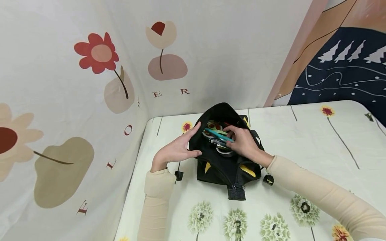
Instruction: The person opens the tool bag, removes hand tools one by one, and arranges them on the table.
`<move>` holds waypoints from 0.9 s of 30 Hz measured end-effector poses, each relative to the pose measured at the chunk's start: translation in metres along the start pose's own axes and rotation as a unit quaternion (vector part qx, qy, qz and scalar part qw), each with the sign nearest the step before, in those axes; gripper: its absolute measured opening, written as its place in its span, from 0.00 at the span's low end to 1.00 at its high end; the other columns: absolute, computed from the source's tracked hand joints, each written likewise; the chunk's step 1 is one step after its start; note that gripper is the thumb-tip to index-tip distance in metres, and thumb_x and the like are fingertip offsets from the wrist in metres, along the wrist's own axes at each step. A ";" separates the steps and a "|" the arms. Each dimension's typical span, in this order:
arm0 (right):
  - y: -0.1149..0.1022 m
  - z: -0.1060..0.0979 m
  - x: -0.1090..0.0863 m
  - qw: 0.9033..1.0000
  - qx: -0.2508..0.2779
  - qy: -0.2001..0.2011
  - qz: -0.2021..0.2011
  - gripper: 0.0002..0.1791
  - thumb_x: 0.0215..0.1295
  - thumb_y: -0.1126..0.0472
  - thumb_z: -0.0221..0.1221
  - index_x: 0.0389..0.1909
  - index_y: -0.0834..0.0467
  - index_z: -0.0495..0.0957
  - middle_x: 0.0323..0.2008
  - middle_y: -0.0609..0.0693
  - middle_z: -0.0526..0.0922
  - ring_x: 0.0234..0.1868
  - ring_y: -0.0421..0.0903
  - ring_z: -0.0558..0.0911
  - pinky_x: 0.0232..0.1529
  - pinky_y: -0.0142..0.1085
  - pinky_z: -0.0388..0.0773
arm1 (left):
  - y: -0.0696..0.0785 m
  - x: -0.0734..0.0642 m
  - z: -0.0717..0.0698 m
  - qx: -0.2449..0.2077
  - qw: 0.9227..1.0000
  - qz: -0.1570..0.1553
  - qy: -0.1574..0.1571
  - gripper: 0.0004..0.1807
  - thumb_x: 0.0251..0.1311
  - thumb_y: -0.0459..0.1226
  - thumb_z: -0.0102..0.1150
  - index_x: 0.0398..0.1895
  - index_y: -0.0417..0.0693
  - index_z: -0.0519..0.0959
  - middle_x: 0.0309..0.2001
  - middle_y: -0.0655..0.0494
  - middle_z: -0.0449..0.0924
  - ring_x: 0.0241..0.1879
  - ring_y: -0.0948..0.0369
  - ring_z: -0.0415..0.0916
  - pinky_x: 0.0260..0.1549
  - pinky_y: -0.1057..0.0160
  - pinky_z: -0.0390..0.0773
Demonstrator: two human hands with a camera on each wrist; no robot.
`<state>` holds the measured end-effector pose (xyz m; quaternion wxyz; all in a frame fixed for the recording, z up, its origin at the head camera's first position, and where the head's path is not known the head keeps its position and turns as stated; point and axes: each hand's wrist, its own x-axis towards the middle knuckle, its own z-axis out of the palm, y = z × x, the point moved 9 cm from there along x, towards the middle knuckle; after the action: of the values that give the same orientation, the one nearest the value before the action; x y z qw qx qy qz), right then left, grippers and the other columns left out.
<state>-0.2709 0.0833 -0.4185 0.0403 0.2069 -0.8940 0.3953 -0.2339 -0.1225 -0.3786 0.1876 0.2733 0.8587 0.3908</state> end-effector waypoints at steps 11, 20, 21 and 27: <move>-0.008 -0.010 -0.003 1.000 -0.008 0.015 -0.014 0.23 0.66 0.73 0.67 0.62 0.68 0.85 0.41 0.59 0.91 0.35 0.52 0.87 0.40 0.50 0.84 | -0.001 0.000 0.000 -0.002 1.000 -0.003 0.000 0.57 0.74 0.35 0.66 0.93 0.47 0.38 0.92 0.49 0.36 0.90 0.49 0.38 0.86 0.40 0.47; -0.015 -0.026 -0.009 0.999 -0.012 0.033 -0.007 0.23 0.68 0.72 0.68 0.64 0.67 0.85 0.41 0.58 0.92 0.33 0.49 0.86 0.38 0.44 0.80 | 0.001 0.000 0.001 -0.008 1.000 -0.009 -0.003 0.58 0.75 0.37 0.68 0.94 0.50 0.37 0.92 0.52 0.36 0.90 0.51 0.37 0.86 0.41 0.47; -0.016 -0.027 -0.011 0.999 -0.012 0.034 -0.007 0.23 0.68 0.73 0.68 0.64 0.67 0.85 0.41 0.58 0.91 0.33 0.49 0.86 0.37 0.43 0.79 | 0.000 0.001 0.001 -0.008 1.000 -0.010 -0.004 0.58 0.75 0.37 0.68 0.94 0.50 0.37 0.92 0.52 0.36 0.90 0.51 0.37 0.86 0.41 0.47; -0.024 -0.033 -0.018 0.999 -0.005 0.041 -0.017 0.23 0.68 0.74 0.68 0.64 0.66 0.85 0.39 0.56 0.91 0.31 0.46 0.84 0.35 0.40 0.77 | -0.001 0.000 0.001 -0.014 1.000 -0.007 -0.003 0.58 0.75 0.36 0.68 0.94 0.49 0.37 0.92 0.51 0.35 0.90 0.50 0.36 0.86 0.40 0.46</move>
<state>-0.2479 0.0981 -0.3835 0.0849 0.2053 -0.8901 0.3980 -0.2339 -0.1222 -0.3802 0.1965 0.2655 0.8545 0.4009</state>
